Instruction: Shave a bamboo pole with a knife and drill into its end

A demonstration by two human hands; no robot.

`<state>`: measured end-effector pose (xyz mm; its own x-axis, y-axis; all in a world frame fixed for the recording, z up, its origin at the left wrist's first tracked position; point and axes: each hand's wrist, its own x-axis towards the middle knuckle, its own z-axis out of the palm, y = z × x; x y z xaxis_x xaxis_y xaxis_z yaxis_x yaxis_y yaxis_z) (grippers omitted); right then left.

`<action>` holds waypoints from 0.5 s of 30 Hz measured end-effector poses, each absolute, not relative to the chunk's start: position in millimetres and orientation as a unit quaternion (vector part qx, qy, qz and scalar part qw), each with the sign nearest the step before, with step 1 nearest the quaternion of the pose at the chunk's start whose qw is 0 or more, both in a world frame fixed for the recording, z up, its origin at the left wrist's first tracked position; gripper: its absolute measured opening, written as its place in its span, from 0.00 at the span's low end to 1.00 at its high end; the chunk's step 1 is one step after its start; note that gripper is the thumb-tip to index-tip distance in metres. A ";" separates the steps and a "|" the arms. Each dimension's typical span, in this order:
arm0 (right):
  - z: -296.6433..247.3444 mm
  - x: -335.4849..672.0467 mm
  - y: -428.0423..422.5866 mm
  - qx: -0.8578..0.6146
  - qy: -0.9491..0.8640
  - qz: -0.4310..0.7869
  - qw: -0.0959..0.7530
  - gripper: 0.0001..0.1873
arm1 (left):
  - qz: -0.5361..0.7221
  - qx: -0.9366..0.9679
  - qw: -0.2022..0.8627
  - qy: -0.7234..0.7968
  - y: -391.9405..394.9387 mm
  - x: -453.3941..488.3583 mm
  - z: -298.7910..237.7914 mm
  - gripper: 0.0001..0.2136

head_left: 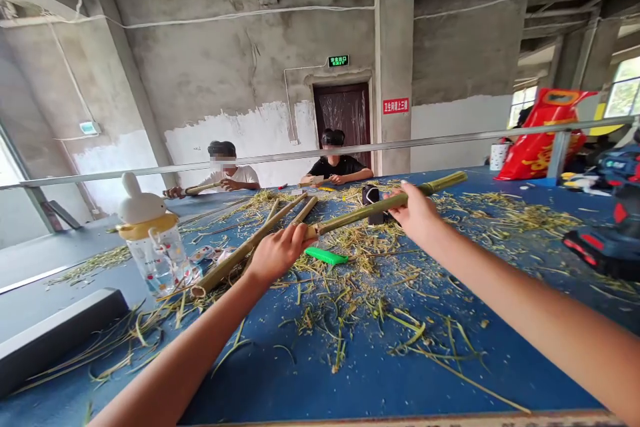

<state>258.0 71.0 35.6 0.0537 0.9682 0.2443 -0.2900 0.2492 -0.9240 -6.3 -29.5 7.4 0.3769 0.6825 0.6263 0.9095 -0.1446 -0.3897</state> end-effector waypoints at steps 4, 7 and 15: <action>93.6 255.1 85.0 -0.315 -0.516 0.454 0.655 0.14 | -0.189 -0.721 0.283 -0.604 -37.8 15.3 8.1 0.21; 132.4 247.3 72.6 -0.245 -0.577 0.406 0.665 0.16 | -0.243 -0.717 0.195 -0.624 -47.8 26.7 11.2 0.21; 154.0 234.8 23.4 -0.076 -0.489 0.518 0.697 0.22 | -0.327 -0.728 0.035 -0.602 -58.7 24.3 27.5 0.20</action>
